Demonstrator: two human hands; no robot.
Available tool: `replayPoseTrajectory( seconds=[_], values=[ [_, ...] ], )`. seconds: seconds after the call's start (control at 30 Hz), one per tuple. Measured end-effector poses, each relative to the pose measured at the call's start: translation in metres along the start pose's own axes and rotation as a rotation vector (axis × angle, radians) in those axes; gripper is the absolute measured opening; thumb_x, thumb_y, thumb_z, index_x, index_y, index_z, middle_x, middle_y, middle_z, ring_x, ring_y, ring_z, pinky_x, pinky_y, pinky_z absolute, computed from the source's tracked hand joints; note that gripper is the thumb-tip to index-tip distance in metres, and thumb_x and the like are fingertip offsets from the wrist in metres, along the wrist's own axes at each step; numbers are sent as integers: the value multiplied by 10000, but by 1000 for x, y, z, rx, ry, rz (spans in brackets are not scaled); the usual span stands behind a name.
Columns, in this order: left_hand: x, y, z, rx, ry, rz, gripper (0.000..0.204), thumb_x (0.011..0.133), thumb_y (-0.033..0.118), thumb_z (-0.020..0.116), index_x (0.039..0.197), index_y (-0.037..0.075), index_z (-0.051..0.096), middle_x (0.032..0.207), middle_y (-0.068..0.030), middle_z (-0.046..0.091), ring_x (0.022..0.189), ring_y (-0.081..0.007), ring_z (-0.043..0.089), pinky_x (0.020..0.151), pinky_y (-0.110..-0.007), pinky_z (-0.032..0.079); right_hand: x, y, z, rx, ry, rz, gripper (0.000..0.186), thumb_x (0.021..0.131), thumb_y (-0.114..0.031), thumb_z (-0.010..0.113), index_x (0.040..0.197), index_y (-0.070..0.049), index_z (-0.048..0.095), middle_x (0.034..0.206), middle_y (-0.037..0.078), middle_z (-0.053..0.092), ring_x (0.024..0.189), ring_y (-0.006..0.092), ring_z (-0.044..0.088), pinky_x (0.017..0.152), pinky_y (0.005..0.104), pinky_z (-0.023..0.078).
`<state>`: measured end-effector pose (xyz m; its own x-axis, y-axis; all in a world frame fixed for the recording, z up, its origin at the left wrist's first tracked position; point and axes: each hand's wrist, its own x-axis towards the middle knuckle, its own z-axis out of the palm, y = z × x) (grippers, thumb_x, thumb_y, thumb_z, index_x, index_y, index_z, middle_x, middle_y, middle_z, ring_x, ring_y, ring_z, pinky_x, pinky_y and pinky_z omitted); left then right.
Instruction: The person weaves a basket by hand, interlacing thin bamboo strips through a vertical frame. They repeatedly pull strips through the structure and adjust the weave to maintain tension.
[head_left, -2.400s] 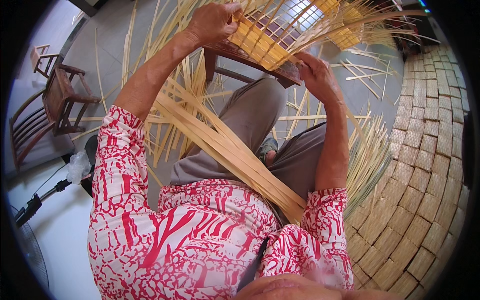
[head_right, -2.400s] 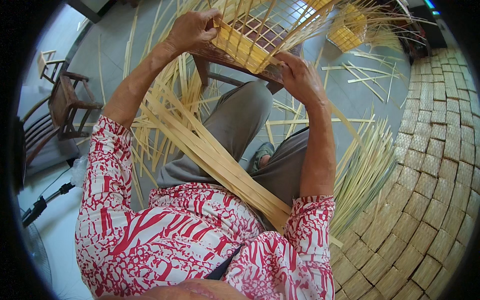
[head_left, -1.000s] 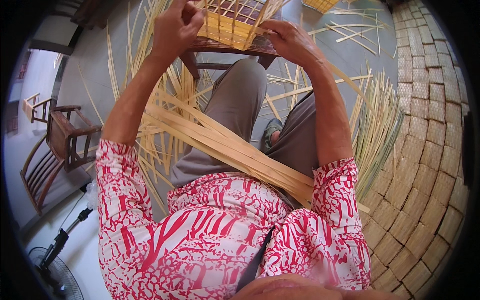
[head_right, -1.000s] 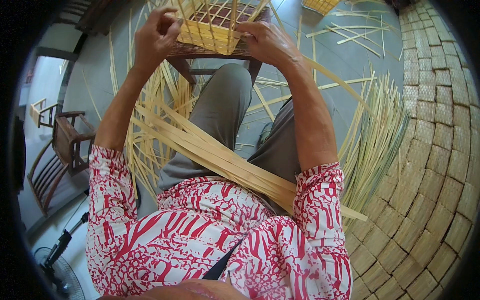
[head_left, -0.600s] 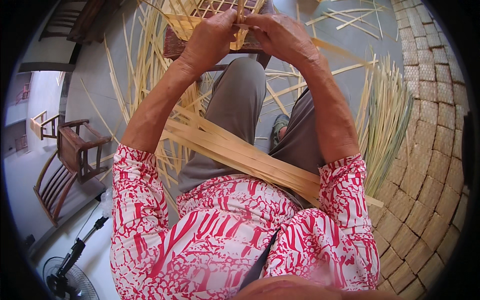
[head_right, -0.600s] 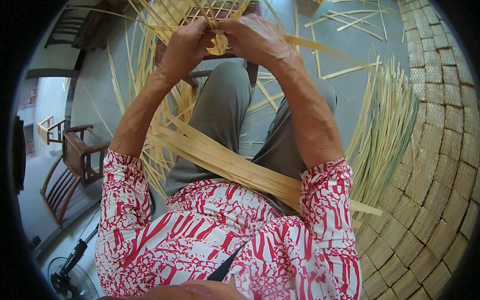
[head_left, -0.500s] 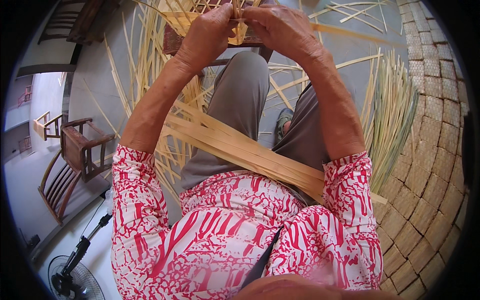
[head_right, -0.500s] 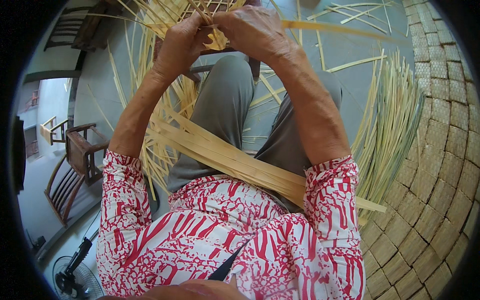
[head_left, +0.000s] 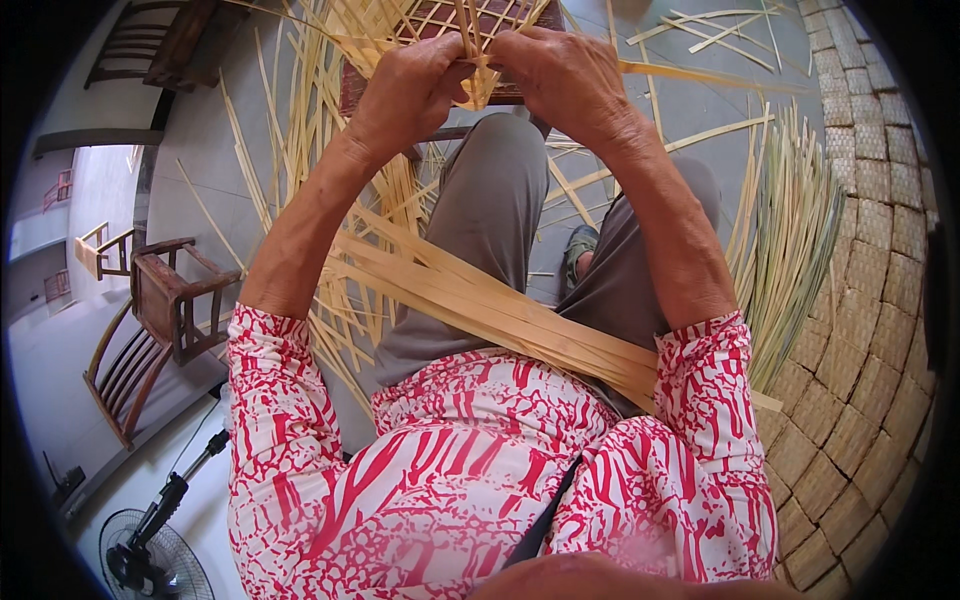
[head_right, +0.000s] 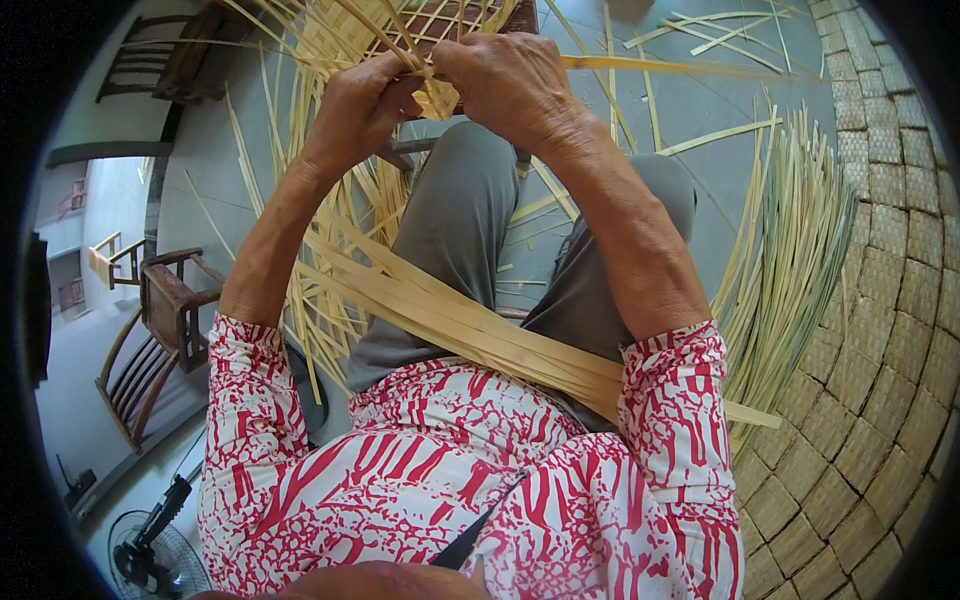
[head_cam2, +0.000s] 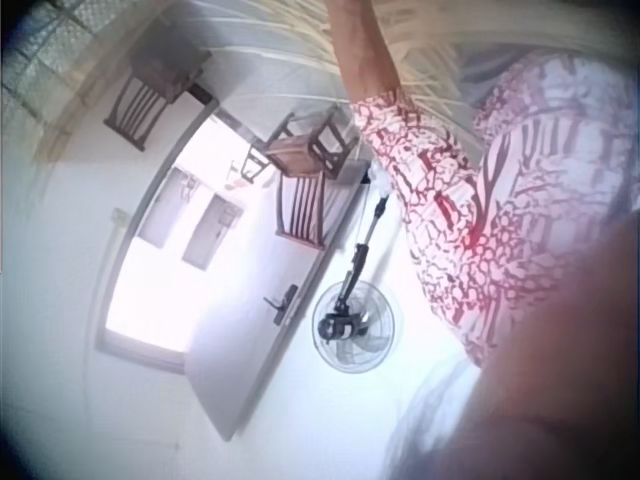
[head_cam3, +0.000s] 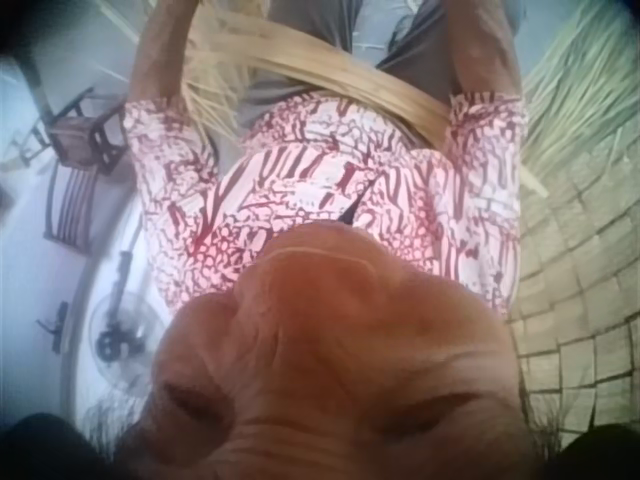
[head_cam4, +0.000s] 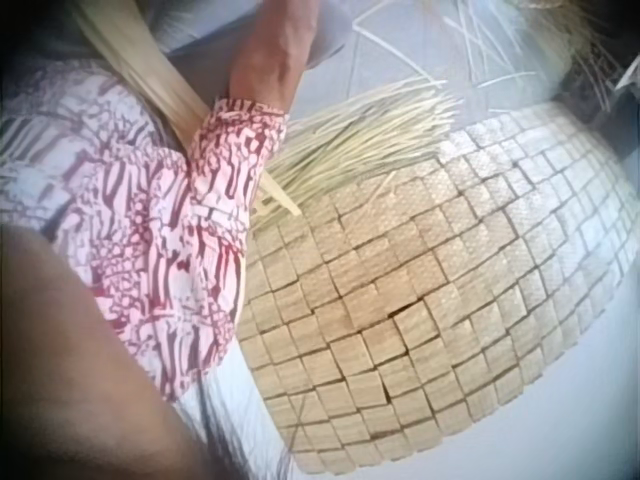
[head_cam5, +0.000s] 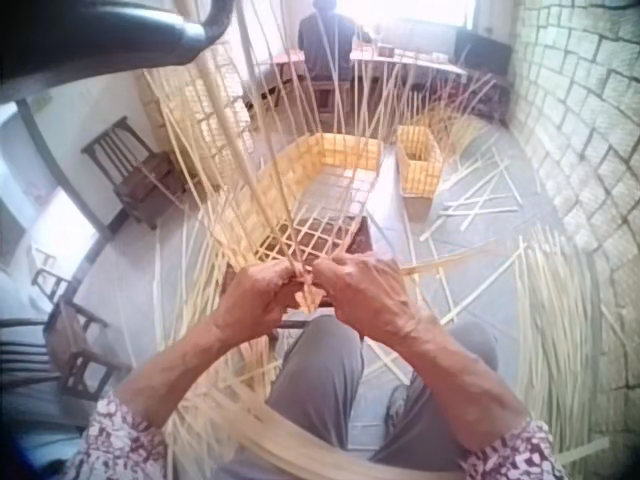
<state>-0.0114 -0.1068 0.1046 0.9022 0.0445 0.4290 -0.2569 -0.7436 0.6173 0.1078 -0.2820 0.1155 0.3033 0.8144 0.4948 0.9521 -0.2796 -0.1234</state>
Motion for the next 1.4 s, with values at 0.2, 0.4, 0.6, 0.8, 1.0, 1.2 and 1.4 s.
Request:
replayPoseTrajectory(
  seconds=[0.2,0.4,0.6,0.8,1.0,1.2,1.4],
  values=[
    [-9,-2,-2,-17,-82,11,62,929,50,647,976,11,654,783,-113,679,651,-212,725,590,-329,552,-9,7,6,-97,-92,137,489,888,-595,632,768,-129,719,611,88,664,605,289,705,540,405,543],
    [-17,2,-13,5,-156,111,76,936,77,648,999,36,664,786,-92,694,661,-218,728,594,-332,553,-10,16,24,24,-7,-37,507,898,-614,601,780,-128,687,628,74,655,613,296,686,546,414,516],
    [-26,1,-30,70,-190,164,134,934,103,646,1060,61,659,803,-84,710,739,-262,727,661,-370,546,11,14,18,173,-127,-157,549,942,-597,569,762,-86,661,650,154,647,622,362,679,579,475,526],
    [-28,3,-44,149,-241,245,151,937,102,629,1082,64,650,779,-65,715,745,-272,720,678,-373,536,21,11,13,175,-164,-286,569,936,-608,570,751,-74,633,674,163,651,652,382,672,587,491,508],
    [-47,15,-54,-95,-249,-46,279,983,30,602,1235,23,482,841,-71,708,744,-181,740,639,-292,599,23,-2,12,230,-116,-303,515,927,-568,611,752,-83,632,688,164,646,671,388,663,596,486,494],
    [-48,3,-61,-37,-364,101,341,1013,74,597,1290,29,404,905,-57,667,768,-147,737,621,-239,594,25,-10,14,299,-118,-318,440,909,-501,657,782,-81,685,700,169,656,659,387,658,586,476,496],
    [-42,1,-72,-95,-494,100,335,1024,58,566,1303,50,381,885,-66,660,785,-135,730,614,-225,580,32,-19,4,323,-226,-302,438,879,-470,683,780,-44,713,725,192,671,672,380,672,598,478,513]
  ],
)
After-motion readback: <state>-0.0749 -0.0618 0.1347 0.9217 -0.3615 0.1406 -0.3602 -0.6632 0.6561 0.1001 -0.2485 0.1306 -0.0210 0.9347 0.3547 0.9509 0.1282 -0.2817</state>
